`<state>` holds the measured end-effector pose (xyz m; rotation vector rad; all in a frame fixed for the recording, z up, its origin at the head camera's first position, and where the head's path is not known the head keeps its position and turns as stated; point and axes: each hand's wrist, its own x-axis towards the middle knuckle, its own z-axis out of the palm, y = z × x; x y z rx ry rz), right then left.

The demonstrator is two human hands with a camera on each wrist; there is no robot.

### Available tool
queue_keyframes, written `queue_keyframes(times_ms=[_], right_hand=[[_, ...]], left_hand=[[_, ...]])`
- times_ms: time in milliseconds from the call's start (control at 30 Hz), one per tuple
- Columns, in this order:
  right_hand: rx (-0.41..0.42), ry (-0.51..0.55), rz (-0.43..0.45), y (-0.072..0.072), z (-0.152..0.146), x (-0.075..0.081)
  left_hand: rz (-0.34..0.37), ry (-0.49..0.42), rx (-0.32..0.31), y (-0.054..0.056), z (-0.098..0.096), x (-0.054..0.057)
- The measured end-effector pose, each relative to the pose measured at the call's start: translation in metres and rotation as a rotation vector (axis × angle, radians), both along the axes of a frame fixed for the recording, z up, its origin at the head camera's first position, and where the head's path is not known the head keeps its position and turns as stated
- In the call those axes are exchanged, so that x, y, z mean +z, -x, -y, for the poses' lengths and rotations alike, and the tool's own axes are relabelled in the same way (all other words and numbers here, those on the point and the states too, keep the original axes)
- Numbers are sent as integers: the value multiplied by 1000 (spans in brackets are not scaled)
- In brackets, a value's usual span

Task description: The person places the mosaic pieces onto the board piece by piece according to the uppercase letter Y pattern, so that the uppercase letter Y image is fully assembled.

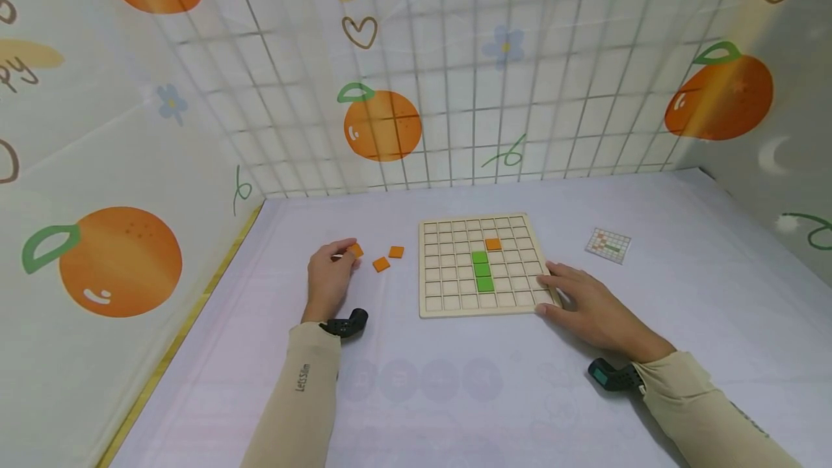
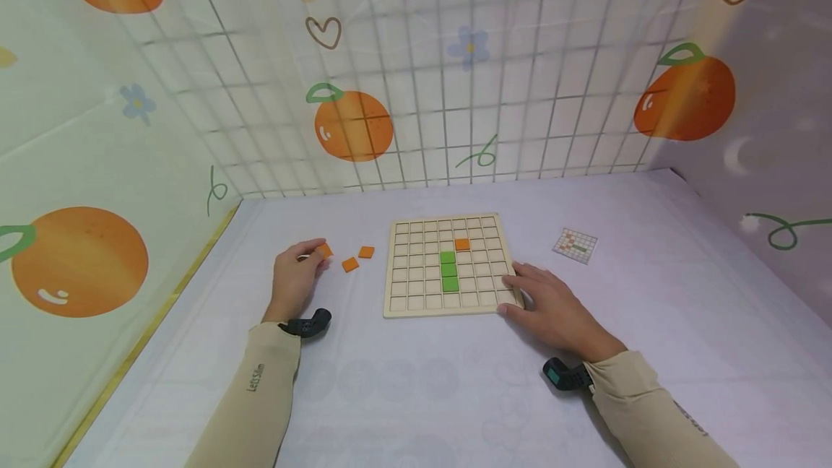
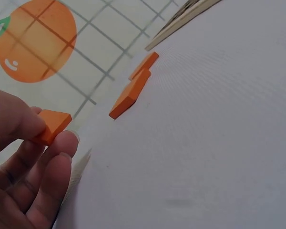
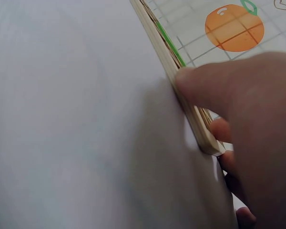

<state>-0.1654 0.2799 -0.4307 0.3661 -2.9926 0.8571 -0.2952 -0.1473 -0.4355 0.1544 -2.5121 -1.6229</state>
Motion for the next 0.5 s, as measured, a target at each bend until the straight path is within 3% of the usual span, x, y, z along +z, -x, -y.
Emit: queue_keyframes(times_ms=[133,333,500], right_hand=[[6,-4,-8,0,-1,0],[14,3,-20,0,-1,-1],[15,4,-17,1,-1,-1]], left_hand=[[10,-81,10,0,0,2],[47,-231,-43,2,-1,6],[48,-266,-76,4,-5,9]])
